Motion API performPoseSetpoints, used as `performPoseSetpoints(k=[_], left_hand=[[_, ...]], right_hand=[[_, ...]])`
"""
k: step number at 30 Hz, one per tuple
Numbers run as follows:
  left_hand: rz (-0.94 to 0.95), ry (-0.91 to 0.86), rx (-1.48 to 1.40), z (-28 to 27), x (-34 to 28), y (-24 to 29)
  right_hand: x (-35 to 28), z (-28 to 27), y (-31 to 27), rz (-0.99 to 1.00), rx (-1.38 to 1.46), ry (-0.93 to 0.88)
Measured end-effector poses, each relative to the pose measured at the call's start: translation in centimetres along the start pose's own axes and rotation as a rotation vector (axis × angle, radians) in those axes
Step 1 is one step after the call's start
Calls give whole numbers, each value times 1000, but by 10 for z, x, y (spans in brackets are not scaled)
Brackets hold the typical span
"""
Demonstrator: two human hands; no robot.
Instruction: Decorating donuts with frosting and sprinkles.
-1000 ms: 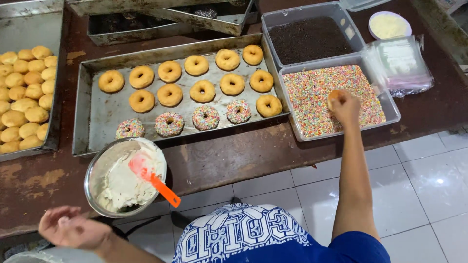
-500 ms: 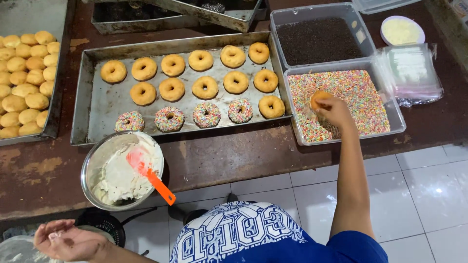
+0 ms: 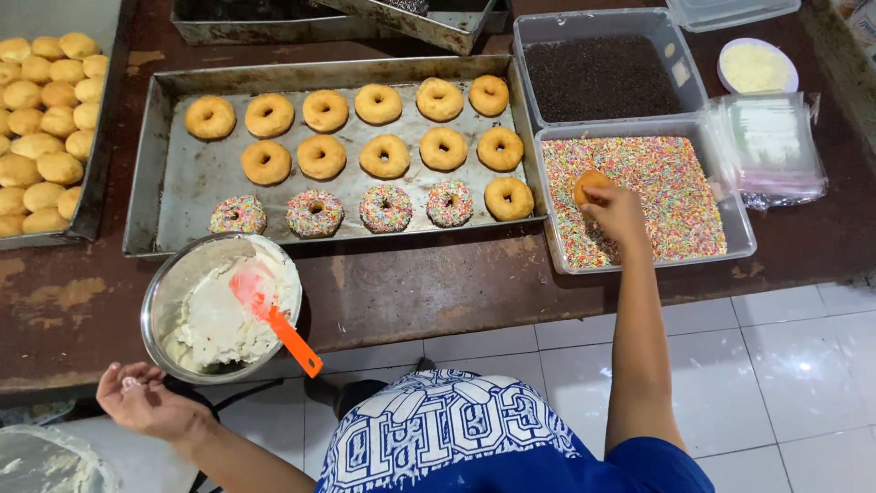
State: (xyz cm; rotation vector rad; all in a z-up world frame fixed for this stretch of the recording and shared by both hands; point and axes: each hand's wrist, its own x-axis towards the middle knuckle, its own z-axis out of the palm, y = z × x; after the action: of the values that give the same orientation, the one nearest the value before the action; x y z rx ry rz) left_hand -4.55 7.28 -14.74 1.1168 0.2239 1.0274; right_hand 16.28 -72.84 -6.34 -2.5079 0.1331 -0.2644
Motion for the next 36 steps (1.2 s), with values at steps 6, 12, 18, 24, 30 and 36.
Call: performPoseSetpoints(k=[6, 12, 18, 24, 30, 36], left_hand=[[-20, 73, -50, 24, -4, 23], [20, 88, -101, -6, 0, 12], [1, 81, -142, -11, -2, 4], [22, 74, -14, 0, -12, 3], [82, 47, 36, -11, -8, -4], [45, 62, 82, -5, -8, 1]], right_hand=[[-12, -3, -32, 91, -3, 1], [-14, 12, 2, -66, 67, -11], [-7, 4, 4, 0, 323, -163], [25, -5, 20, 450, 670, -271], [39, -13, 28, 691, 1422, -105], [42, 23, 58, 779, 1530, 6]])
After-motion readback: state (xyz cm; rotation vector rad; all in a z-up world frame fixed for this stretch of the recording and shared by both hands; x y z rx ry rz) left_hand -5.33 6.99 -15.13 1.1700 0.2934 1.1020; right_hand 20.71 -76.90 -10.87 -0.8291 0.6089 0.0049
